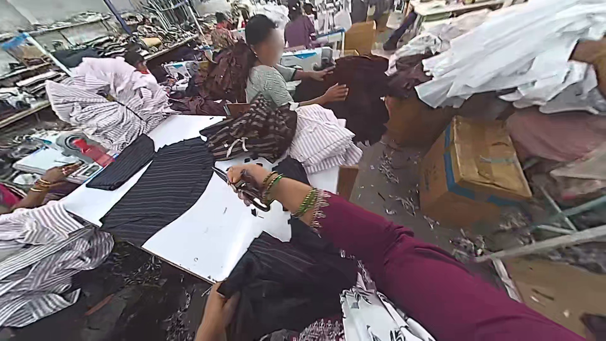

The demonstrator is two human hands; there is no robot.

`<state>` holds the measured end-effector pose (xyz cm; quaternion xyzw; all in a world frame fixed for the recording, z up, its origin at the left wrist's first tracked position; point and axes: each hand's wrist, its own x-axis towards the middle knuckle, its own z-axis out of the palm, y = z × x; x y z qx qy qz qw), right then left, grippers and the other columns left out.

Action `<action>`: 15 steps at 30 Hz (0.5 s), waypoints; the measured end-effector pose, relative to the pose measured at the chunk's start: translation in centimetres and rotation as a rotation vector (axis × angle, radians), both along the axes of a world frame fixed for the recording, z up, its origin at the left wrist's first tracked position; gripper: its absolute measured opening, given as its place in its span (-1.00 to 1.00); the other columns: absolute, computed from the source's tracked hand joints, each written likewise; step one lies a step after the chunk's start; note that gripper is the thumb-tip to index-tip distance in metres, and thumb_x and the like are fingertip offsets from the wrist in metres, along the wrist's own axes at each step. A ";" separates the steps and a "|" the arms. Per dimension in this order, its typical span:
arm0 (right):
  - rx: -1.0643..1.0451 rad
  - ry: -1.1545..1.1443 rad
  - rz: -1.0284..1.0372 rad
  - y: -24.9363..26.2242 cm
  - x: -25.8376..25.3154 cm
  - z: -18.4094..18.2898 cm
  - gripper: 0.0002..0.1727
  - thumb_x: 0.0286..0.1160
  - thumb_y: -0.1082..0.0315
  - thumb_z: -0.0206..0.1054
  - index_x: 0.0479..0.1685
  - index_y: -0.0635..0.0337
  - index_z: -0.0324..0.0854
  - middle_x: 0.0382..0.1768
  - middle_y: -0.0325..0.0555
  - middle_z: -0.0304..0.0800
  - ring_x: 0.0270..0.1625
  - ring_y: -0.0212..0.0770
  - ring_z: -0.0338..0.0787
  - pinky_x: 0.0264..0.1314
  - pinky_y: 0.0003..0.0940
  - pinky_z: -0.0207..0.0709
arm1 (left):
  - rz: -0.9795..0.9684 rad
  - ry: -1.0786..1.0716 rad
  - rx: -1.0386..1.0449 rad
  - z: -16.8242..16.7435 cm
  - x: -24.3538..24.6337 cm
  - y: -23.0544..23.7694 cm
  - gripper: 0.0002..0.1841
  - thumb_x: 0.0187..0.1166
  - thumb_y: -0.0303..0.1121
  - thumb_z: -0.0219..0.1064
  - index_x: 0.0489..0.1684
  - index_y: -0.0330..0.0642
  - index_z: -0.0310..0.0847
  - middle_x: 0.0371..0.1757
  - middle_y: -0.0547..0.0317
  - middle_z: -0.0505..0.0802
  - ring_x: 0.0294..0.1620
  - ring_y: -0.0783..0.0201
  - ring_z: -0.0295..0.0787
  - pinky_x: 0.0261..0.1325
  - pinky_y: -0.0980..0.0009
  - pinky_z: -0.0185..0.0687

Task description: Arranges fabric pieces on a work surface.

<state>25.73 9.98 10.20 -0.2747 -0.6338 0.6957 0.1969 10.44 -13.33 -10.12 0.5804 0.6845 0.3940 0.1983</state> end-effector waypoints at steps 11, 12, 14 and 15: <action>-0.383 0.211 -0.466 -10.6 43.4 -16.5 -0.73 0.41 0.23 0.19 0.09 -0.07 0.44 -0.34 -0.37 0.74 -0.60 -0.49 0.60 -0.60 -0.58 0.49 | -0.423 -0.303 -0.096 8.0 13.3 1.0 -0.77 0.45 -0.55 0.37 0.04 -0.27 0.71 -0.06 0.65 0.90 0.06 0.85 0.72 0.29 0.63 0.67; -0.429 0.030 -0.579 -12.2 45.6 -18.7 -0.74 0.42 0.41 0.06 0.07 0.06 0.42 -0.47 -0.37 0.61 -0.67 -0.49 0.49 -0.65 -0.57 0.41 | -0.565 -0.274 -0.108 8.2 16.3 2.2 -0.75 0.48 -0.47 0.40 0.10 -0.22 0.73 0.02 0.62 0.92 0.12 0.81 0.74 0.35 0.61 0.65; -0.455 -0.376 -0.712 -14.5 48.8 -22.9 -0.75 0.48 0.60 0.06 0.06 0.27 0.49 -0.53 -0.28 0.47 -0.65 -0.45 0.39 -0.59 -0.51 0.34 | -0.805 -0.033 -0.125 7.8 22.6 5.3 -0.70 0.37 -0.44 0.46 -0.05 -0.52 0.75 -0.09 -0.03 0.92 0.06 0.22 0.87 0.31 0.15 0.69; -0.453 -0.531 -0.714 -15.1 50.0 -24.5 -0.73 0.51 0.65 0.09 0.12 0.36 0.53 -0.42 -0.17 0.51 -0.52 -0.38 0.44 -0.42 -0.43 0.38 | -0.933 0.101 -0.148 7.6 25.8 7.3 -0.73 0.35 -0.41 0.49 -0.24 -0.57 0.77 -0.25 -0.25 0.90 -0.09 -0.09 0.90 0.14 -0.09 0.71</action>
